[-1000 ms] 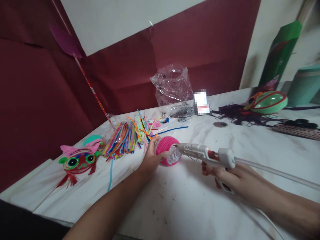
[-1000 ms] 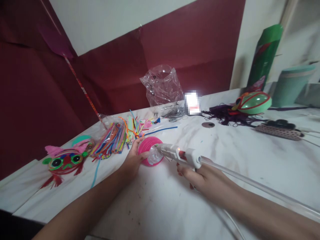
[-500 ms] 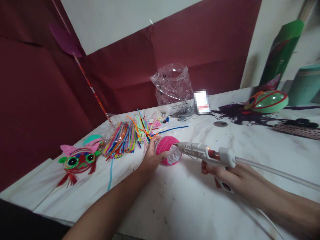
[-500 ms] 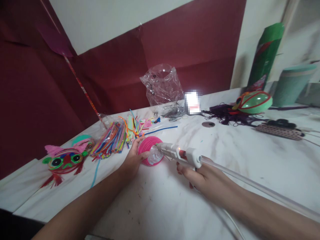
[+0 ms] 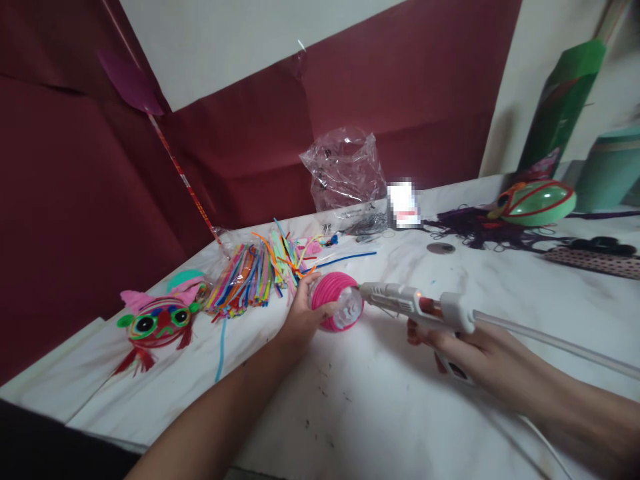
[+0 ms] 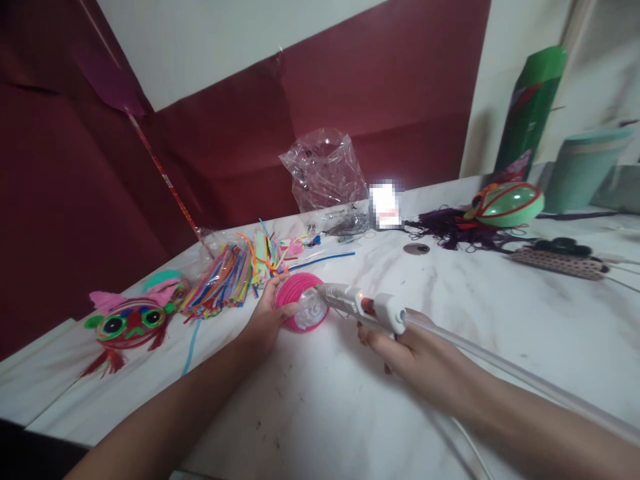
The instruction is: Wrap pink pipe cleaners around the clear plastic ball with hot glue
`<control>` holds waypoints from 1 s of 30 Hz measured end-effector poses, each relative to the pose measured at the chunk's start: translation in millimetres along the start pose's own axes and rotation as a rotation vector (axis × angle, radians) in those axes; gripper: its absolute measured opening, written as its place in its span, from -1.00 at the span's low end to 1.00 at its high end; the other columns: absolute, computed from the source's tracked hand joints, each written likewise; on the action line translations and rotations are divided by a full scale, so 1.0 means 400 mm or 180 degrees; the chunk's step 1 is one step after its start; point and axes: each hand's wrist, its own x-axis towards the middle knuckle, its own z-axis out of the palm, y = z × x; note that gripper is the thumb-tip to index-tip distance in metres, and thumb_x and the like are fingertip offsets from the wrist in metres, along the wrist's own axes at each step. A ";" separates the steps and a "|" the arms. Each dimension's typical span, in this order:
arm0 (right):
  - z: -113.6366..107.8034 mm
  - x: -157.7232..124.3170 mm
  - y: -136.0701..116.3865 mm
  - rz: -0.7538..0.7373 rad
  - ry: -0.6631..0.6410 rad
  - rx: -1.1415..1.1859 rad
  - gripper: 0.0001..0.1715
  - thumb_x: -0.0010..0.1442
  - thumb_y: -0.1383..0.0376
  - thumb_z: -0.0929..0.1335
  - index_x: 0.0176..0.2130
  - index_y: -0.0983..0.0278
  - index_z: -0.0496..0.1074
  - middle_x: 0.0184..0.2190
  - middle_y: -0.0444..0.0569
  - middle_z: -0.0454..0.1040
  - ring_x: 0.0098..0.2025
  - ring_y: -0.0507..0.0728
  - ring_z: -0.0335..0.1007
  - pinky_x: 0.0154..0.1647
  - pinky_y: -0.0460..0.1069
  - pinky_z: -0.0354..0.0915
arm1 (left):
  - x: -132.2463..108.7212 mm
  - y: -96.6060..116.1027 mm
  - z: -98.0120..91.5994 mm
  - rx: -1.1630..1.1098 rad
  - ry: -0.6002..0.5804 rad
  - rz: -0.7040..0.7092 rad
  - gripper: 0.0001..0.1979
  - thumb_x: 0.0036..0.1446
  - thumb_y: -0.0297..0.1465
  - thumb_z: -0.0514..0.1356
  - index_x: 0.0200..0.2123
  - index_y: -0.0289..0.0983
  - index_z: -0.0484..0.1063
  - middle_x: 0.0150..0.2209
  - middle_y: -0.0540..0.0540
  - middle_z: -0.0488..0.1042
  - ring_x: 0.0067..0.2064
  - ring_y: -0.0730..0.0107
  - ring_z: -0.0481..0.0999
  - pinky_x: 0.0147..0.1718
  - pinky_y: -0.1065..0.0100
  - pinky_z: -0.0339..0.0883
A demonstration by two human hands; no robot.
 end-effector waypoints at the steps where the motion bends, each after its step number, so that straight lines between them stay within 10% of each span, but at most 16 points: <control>1: -0.008 0.007 0.015 -0.0068 0.0089 -0.0216 -0.63 0.21 0.07 0.17 -0.38 0.20 0.42 -0.43 -0.02 0.51 -0.49 0.16 0.44 -0.51 0.01 0.36 | 0.000 0.001 0.000 -0.0025 0.0004 -0.0034 -0.32 -0.16 -0.38 0.38 0.08 -0.14 0.28 0.06 -0.10 0.36 0.00 0.19 0.42 -0.02 0.23 0.29; 9: -0.054 0.071 0.116 -0.0096 0.0141 -0.2604 -0.94 0.05 0.27 0.29 -0.42 0.20 0.34 -0.38 0.06 0.46 -0.31 0.29 0.47 -0.45 0.03 0.24 | 0.002 0.002 -0.003 -0.0326 0.0101 -0.0035 -0.35 -0.14 -0.41 0.36 0.06 -0.17 0.27 0.01 -0.10 0.41 -0.04 0.23 0.44 -0.04 0.25 0.30; 21: -0.073 0.079 0.136 -0.0337 -0.0203 -0.2647 -0.88 0.05 0.23 0.38 -0.37 0.22 0.49 -0.37 0.09 0.53 -0.25 0.30 0.50 -0.40 0.06 0.34 | -0.006 0.009 0.000 -0.0275 0.0079 0.0001 -0.34 -0.19 -0.40 0.38 0.03 -0.16 0.28 -0.01 -0.08 0.41 0.00 0.20 0.44 0.00 0.23 0.30; 30: 0.025 0.105 0.007 -0.2572 0.0452 -0.1483 -0.69 0.31 0.43 0.19 -0.06 0.30 0.43 -0.30 0.09 0.55 -0.27 0.15 0.49 -0.32 0.03 0.46 | -0.022 0.029 0.014 -0.0058 -0.0017 0.0026 -0.28 -0.28 -0.40 0.44 0.02 -0.17 0.27 0.01 -0.13 0.37 0.02 0.09 0.42 0.02 0.14 0.29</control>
